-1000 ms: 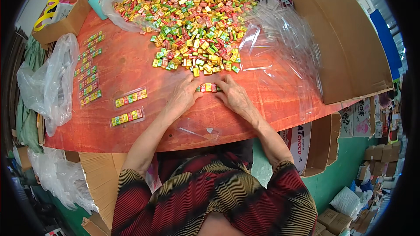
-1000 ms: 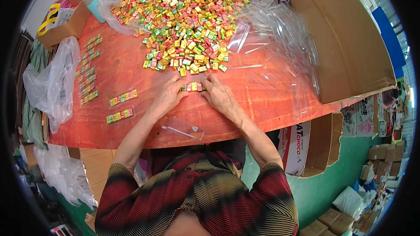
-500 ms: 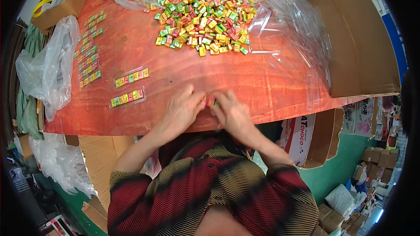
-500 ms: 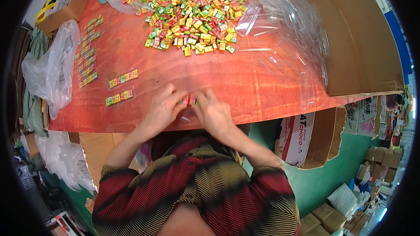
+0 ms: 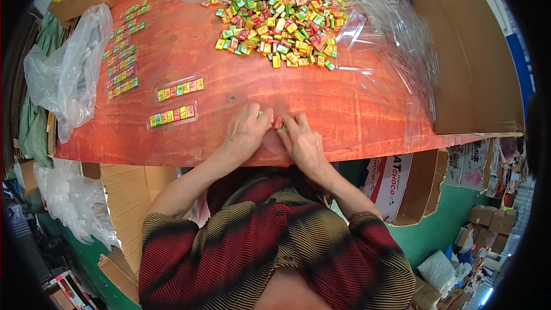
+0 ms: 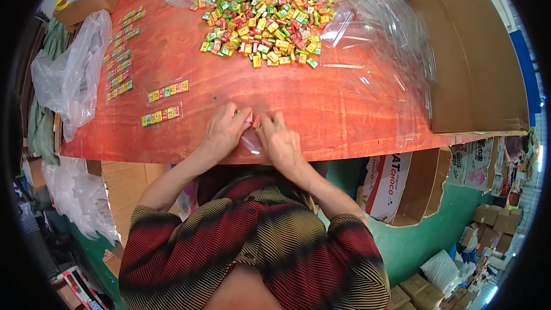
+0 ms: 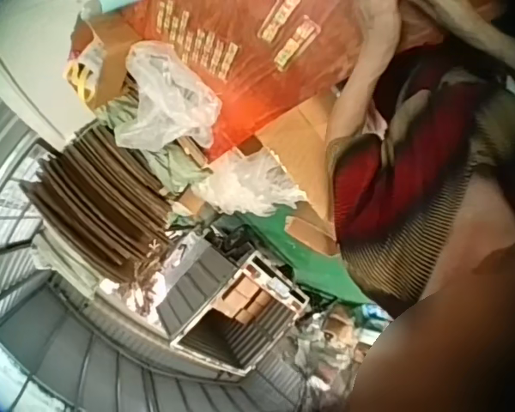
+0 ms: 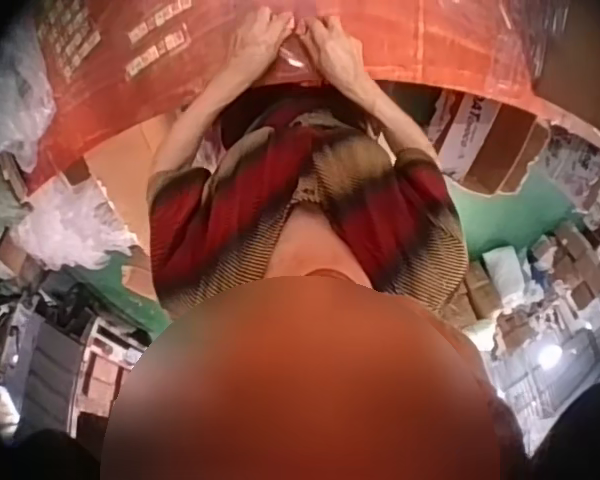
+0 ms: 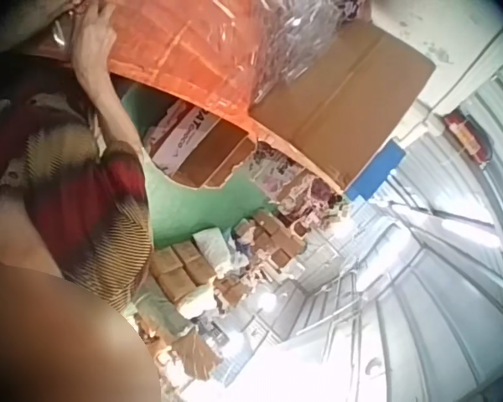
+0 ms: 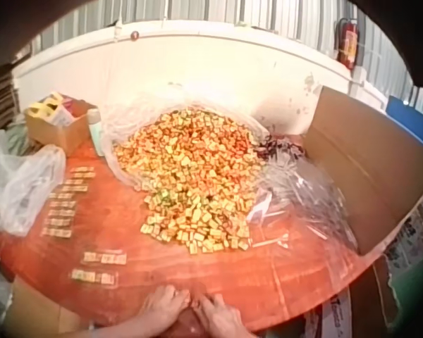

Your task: The recorder is sorting small, colorful rectangular packets into organized rows on a work table.

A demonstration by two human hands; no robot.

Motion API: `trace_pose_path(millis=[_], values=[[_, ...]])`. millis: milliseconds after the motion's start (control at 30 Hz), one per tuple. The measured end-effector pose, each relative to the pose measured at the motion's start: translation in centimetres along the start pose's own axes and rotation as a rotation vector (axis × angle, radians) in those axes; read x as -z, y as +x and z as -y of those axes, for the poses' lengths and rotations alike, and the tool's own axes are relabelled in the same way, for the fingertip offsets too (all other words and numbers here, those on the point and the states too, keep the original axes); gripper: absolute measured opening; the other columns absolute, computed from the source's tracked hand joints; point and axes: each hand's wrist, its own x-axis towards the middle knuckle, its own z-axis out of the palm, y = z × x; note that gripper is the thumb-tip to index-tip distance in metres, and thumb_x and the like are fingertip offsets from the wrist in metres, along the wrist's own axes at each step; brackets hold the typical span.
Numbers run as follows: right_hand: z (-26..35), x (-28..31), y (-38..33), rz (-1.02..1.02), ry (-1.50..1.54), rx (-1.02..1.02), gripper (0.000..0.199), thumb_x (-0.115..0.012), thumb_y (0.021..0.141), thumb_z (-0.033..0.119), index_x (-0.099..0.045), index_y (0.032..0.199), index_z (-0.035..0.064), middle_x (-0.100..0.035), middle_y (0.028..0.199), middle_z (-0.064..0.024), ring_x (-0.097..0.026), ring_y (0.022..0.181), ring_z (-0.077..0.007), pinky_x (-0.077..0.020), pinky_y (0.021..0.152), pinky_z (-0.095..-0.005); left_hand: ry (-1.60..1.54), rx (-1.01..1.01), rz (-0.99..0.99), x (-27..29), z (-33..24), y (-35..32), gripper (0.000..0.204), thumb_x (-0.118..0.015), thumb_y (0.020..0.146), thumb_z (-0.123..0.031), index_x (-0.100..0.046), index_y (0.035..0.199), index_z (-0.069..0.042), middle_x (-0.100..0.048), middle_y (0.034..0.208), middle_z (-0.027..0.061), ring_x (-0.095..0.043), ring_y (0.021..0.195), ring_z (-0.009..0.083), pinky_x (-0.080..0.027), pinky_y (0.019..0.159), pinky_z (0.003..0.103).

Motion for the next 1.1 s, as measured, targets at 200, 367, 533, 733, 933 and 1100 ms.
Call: trace_pose_path(millis=[200,367,533,733,933,1100], values=[[-0.6,3.1,2.7,-0.068,-0.056,-0.026,0.029,-0.059,0.079,0.016,-0.054,0.106,0.0078,-0.052,0.092,-0.0135,-0.058,0.071,-0.0337,-0.0488,0.057,-0.0408,-0.034,0.208,-0.025,0.5,-0.7,1.3,0.029,-0.065,0.072,-0.011,-0.056,0.098,-0.003,-0.048,0.085,0.0122,-0.054,0.077,0.03,-0.046,0.064,0.039],[-0.6,1.6,0.2,0.086,-0.03,0.06,0.035,-0.061,0.077,0.014,-0.053,0.111,0.0067,-0.052,0.094,-0.0134,-0.058,0.075,-0.0332,-0.0492,0.059,-0.0392,-0.069,0.143,0.076,0.4,-0.6,0.5,0.029,-0.066,0.071,-0.01,-0.057,0.098,-0.003,-0.047,0.085,0.0123,-0.054,0.077,0.0307,-0.046,0.062,0.04],[-0.2,1.8,1.0,0.074,0.026,-0.049,0.047,-0.063,0.076,0.013,-0.046,0.12,0.0072,-0.051,0.096,-0.016,-0.058,0.078,-0.0339,-0.049,0.062,-0.04,-0.042,0.106,0.09,1.2,-0.3,1.4,0.048,-0.07,0.067,-0.015,-0.053,0.11,-0.005,-0.048,0.095,0.013,-0.052,0.086,0.03,-0.046,0.068,0.039],[-1.0,2.1,0.6,0.031,0.069,-0.006,0.04,-0.061,0.077,0.013,-0.049,0.115,0.0073,-0.051,0.093,-0.0156,-0.058,0.076,-0.0342,-0.0486,0.061,-0.04,-0.051,0.042,0.095,2.1,1.0,2.0,0.056,-0.072,0.064,-0.021,-0.051,0.114,-0.005,-0.048,0.104,0.0151,-0.046,0.099,0.0321,-0.04,0.083,0.04],[-1.9,2.4,3.9,-0.02,-0.037,0.012,0.024,-0.058,0.079,0.012,-0.056,0.102,0.0087,-0.053,0.085,-0.0128,-0.057,0.074,-0.0337,-0.0473,0.06,-0.0408,-0.169,0.054,0.17,2.3,2.9,1.4,0.054,-0.072,0.065,-0.02,-0.052,0.112,-0.004,-0.05,0.1,0.0134,-0.049,0.096,0.0312,-0.042,0.081,0.038],[-3.8,1.5,5.4,0.049,-0.053,0.041,0.02,-0.058,0.079,0.012,-0.057,0.098,0.0071,-0.053,0.085,-0.014,-0.057,0.074,-0.034,-0.0472,0.062,-0.04,-0.215,0.071,0.184,2.2,2.8,1.6,0.045,-0.07,0.068,-0.018,-0.054,0.108,-0.003,-0.051,0.096,0.0129,-0.05,0.093,0.0307,-0.042,0.079,0.037]])
